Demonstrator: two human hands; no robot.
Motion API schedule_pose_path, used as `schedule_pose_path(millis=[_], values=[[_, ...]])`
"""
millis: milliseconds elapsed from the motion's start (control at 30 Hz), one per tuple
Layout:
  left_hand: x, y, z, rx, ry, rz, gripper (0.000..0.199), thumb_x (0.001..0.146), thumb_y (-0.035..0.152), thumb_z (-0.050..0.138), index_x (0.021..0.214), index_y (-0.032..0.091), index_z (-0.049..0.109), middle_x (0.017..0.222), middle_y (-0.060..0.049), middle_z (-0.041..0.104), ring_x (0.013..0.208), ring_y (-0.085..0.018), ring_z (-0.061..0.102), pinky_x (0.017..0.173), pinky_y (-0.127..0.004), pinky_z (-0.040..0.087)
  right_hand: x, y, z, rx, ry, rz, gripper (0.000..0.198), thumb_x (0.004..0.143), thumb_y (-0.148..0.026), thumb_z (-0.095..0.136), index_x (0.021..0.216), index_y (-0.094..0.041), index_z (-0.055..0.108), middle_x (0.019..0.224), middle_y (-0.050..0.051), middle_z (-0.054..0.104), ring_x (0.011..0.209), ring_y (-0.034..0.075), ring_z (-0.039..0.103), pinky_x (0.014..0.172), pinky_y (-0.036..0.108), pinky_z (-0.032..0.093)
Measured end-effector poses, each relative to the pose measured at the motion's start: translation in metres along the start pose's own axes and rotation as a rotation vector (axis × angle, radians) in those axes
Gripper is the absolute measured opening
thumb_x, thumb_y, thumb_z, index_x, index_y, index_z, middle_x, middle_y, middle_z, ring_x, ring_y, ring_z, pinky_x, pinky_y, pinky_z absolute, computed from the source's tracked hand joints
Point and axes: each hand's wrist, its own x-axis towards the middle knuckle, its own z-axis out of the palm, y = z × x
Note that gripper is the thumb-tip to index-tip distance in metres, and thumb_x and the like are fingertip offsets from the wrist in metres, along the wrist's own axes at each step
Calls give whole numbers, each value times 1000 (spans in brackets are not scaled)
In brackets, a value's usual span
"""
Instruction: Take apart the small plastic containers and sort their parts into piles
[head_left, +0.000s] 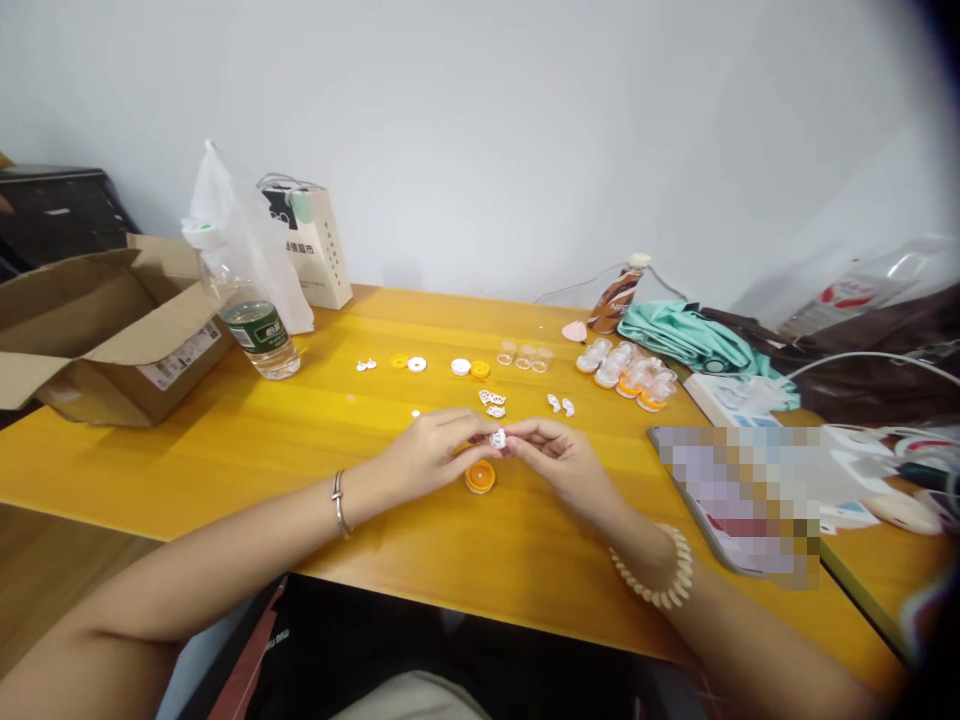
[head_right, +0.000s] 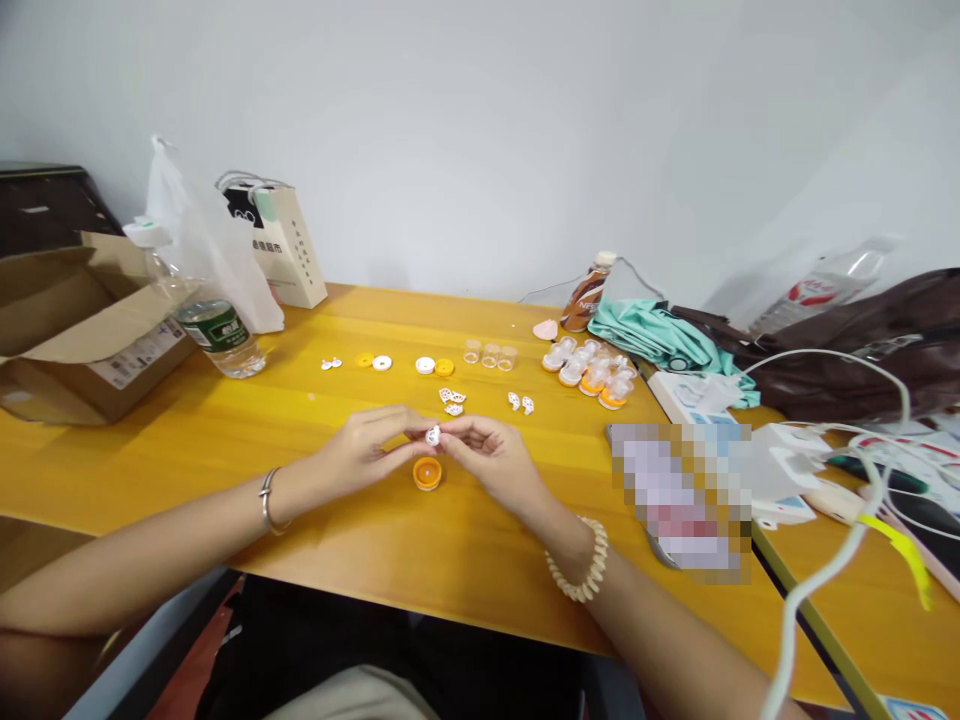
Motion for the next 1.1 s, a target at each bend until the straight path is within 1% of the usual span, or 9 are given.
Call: schedule_pose_path(millis=[100, 200, 333, 467, 633, 733, 867, 1100], values=[[-4, -2, 0, 30, -17, 31, 17, 85, 24, 50, 97, 16, 58, 84, -5, 64, 76, -11, 59, 69, -23, 49, -1, 4, 2, 1, -23, 5, 21, 68, -36, 66, 81, -19, 65, 87, 3, 70, 78, 15, 64, 78, 31, 51], [-8, -4, 3, 81, 2, 63, 17, 85, 23, 50, 98, 15, 58, 85, -6, 64, 76, -12, 60, 69, -23, 49, -1, 11, 2, 2, -13, -2, 22, 67, -37, 67, 81, -20, 65, 86, 3, 70, 78, 14, 64, 76, 29, 50], [-13, -4, 11, 198, -12, 162, 17, 87, 20, 47, 100, 14, 56, 87, -7, 64, 79, -13, 60, 71, -26, 49, -2, 19, -1, -34, 5, 29, 21, 68, -38, 66, 74, -18, 65, 77, 2, 70, 69, 13, 63, 70, 28, 51], [-16, -2, 15, 343, -2, 208, 14, 87, 19, 47, 96, 14, 56, 85, -7, 65, 74, -13, 59, 67, -26, 49, -3, 22, -1, -44, -3, 41, 19, 69, -36, 65, 74, -17, 64, 76, 3, 70, 67, 12, 62, 70, 27, 51], [-15, 2, 17, 438, 41, 258, 13, 86, 15, 46, 95, 13, 55, 82, -5, 65, 69, -12, 58, 62, -24, 48, -6, 23, 1, -32, 18, 38, 17, 69, -34, 65, 74, -18, 63, 74, 2, 69, 66, 12, 63, 68, 26, 51], [-15, 2, 21, 456, 34, 273, 12, 85, 14, 46, 94, 13, 55, 80, -5, 65, 67, -12, 57, 62, -24, 48, -8, 24, 1, -52, 37, 47, 15, 69, -32, 65, 73, -17, 62, 71, 2, 68, 64, 12, 63, 65, 25, 51], [-16, 0, 26, 447, 33, 259, 13, 85, 14, 46, 94, 14, 55, 81, -5, 64, 67, -11, 57, 62, -24, 47, -8, 24, 2, -105, 65, 45, 15, 68, -30, 65, 73, -17, 61, 69, 2, 67, 62, 12, 62, 62, 25, 50], [-13, -6, 24, 344, 13, 195, 17, 86, 17, 45, 100, 15, 55, 84, -6, 64, 74, -14, 58, 67, -26, 48, -5, 21, 7, -156, 156, -5, 14, 67, -29, 62, 71, -16, 60, 67, 2, 65, 60, 12, 60, 60, 25, 49]])
